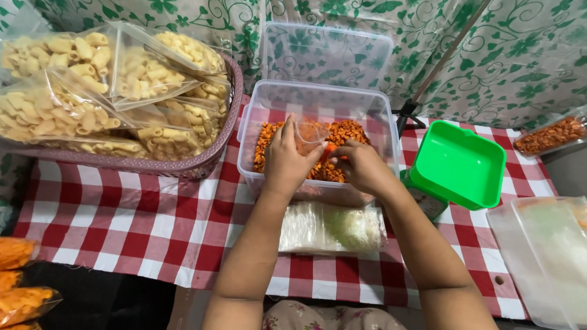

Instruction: Packing spicy snacks from a large container into small individual plastic bags using a scoop and spoon

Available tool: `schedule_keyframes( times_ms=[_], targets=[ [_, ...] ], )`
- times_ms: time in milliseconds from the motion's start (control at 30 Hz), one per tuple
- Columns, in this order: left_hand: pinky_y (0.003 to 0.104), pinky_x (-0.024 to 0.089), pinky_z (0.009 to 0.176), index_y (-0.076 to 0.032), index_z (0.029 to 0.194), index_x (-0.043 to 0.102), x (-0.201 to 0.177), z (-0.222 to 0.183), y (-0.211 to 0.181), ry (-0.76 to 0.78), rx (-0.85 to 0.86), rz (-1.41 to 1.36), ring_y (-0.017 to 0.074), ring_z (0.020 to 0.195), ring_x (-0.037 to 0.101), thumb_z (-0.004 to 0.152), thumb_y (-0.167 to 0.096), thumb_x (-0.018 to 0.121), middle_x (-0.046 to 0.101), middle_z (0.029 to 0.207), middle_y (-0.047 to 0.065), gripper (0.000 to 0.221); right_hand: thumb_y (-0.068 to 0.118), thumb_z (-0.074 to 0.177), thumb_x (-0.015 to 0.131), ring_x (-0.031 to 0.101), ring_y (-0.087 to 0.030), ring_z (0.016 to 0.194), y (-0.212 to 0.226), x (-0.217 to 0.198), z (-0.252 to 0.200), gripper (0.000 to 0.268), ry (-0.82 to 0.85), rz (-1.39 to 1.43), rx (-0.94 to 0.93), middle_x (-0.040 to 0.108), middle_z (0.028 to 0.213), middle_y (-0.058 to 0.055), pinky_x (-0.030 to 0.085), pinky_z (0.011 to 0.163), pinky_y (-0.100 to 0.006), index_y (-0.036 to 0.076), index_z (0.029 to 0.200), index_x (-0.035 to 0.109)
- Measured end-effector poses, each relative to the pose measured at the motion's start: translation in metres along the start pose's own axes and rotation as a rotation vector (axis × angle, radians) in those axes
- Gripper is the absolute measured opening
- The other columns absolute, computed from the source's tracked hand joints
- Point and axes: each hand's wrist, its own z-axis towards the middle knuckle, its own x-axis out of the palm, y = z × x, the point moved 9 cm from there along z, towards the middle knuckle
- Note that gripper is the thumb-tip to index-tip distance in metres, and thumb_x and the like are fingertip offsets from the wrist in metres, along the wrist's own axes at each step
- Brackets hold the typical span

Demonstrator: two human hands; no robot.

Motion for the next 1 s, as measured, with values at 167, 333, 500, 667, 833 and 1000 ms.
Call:
schedule_keyframes(
  times_ms=[167, 333, 500, 667, 833, 1000],
  targets=[
    [0.058, 0.057, 0.085, 0.0, 0.143, 0.054, 0.004, 0.001, 0.004, 0.012, -0.009, 0.035, 0.0478, 0.107, 0.068, 0.074, -0.053, 0.084, 0.066, 0.115, 0.026, 0.092, 0.017, 0.096, 0.068, 0.071, -0.047, 0.089, 0.011, -0.013, -0.007, 0.018, -0.004, 0.104, 0.031, 0.074, 0.09, -0.021, 0.055, 0.079, -0.055, 0.003, 0.101, 0.078],
    [0.059, 0.057, 0.085, 0.002, 0.142, 0.054, 0.003, 0.003, 0.002, 0.015, 0.008, 0.018, 0.0495, 0.107, 0.067, 0.075, -0.053, 0.082, 0.066, 0.114, 0.028, 0.091, 0.025, 0.098, 0.069, 0.076, -0.037, 0.086, -0.017, -0.011, -0.011, 0.021, -0.033, 0.23, 0.208, 0.076, 0.08, -0.015, 0.056, 0.079, -0.046, 0.007, 0.102, 0.078],
    [0.064, 0.054, 0.087, 0.003, 0.148, 0.045, -0.002, -0.001, -0.01, 0.055, -0.033, -0.013, 0.0553, 0.109, 0.065, 0.077, -0.05, 0.082, 0.064, 0.118, 0.035, 0.096, 0.024, 0.103, 0.062, 0.076, -0.024, 0.065, -0.042, -0.011, -0.013, 0.021, -0.116, 0.384, 0.35, 0.075, 0.068, -0.013, 0.057, 0.068, -0.037, 0.007, 0.108, 0.074],
    [0.061, 0.056, 0.083, -0.007, 0.139, 0.044, 0.01, -0.001, 0.004, 0.059, -0.073, -0.074, 0.053, 0.101, 0.069, 0.075, -0.054, 0.083, 0.068, 0.113, 0.033, 0.088, 0.014, 0.107, 0.053, 0.068, -0.022, 0.053, -0.039, -0.038, -0.023, 0.021, -0.417, 0.579, 0.289, 0.069, 0.074, -0.014, 0.056, 0.051, -0.03, 0.005, 0.123, 0.063],
    [0.059, 0.057, 0.082, -0.009, 0.134, 0.049, 0.012, 0.0, 0.009, 0.06, -0.039, -0.032, 0.0504, 0.101, 0.07, 0.073, -0.057, 0.083, 0.069, 0.113, 0.029, 0.085, 0.007, 0.109, 0.052, 0.065, -0.022, 0.052, -0.03, -0.068, -0.033, 0.018, -0.638, 0.531, 0.129, 0.067, 0.077, -0.015, 0.053, 0.046, -0.03, -0.001, 0.125, 0.057],
    [0.059, 0.059, 0.08, -0.01, 0.134, 0.054, 0.006, 0.003, -0.002, 0.08, -0.026, -0.005, 0.05, 0.101, 0.07, 0.072, -0.051, 0.086, 0.068, 0.11, 0.027, 0.082, 0.005, 0.109, 0.053, 0.063, -0.022, 0.05, -0.017, -0.112, -0.038, 0.018, -0.813, 0.48, -0.012, 0.064, 0.076, -0.016, 0.05, 0.044, -0.029, -0.004, 0.124, 0.058]
  ],
)
